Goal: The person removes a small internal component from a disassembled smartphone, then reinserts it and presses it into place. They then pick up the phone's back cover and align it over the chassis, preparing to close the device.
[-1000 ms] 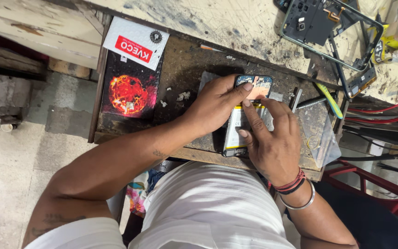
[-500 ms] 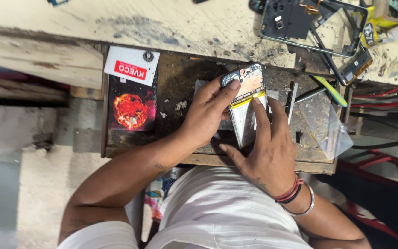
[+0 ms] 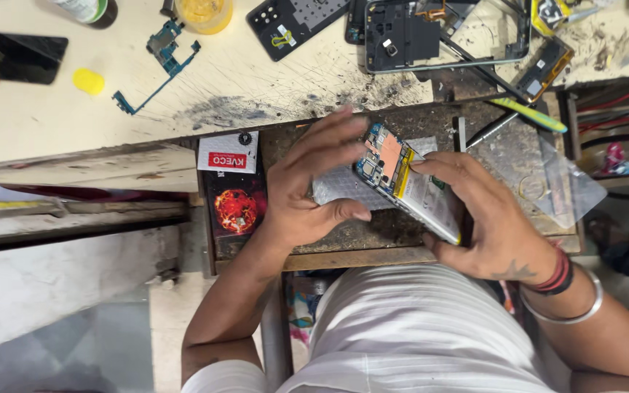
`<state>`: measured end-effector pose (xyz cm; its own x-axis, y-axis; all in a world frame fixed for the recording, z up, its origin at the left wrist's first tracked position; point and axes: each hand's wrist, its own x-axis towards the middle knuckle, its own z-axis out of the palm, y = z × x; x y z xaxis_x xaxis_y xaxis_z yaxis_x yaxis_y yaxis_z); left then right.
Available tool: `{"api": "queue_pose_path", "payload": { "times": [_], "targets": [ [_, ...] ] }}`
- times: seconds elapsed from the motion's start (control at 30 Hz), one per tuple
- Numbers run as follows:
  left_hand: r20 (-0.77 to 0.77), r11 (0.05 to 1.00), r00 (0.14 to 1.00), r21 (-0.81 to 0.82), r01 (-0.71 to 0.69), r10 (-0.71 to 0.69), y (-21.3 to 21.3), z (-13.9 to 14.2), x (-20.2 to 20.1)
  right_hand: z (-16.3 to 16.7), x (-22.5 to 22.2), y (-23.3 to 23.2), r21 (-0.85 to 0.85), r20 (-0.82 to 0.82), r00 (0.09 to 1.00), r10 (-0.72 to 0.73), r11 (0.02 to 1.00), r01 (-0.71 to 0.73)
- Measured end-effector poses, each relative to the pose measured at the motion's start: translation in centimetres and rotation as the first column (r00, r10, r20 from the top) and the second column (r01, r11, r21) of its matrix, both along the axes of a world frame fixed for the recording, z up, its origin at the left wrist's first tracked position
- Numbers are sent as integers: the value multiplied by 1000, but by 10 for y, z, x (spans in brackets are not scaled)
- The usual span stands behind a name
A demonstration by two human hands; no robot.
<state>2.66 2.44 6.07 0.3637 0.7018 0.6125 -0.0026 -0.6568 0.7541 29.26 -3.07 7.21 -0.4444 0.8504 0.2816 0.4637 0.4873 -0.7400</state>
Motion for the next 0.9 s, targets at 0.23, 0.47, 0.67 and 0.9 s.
{"api": "queue_pose_path", "payload": {
  "times": [0.23, 0.47, 0.67, 0.9],
  "targets": [
    [-220, 994, 973, 64, 84, -68, 6, 0, 4, -13, 19, 5, -136, -69, 989, 134, 980, -142],
    [-167, 983, 971, 36, 178, -170, 12, -12, 14, -27, 26, 10, -269, -182, 963, 200, 931, -245],
    [-144, 978, 968, -40, 203, -207, 11, -24, 15, -32, 28, 19, -286, -159, 953, 256, 912, -293],
    [-96, 985, 983, -86, 149, -157, 7, -37, 15, -30, 22, 32, -412, -97, 957, 274, 864, -290]
  ]
}}
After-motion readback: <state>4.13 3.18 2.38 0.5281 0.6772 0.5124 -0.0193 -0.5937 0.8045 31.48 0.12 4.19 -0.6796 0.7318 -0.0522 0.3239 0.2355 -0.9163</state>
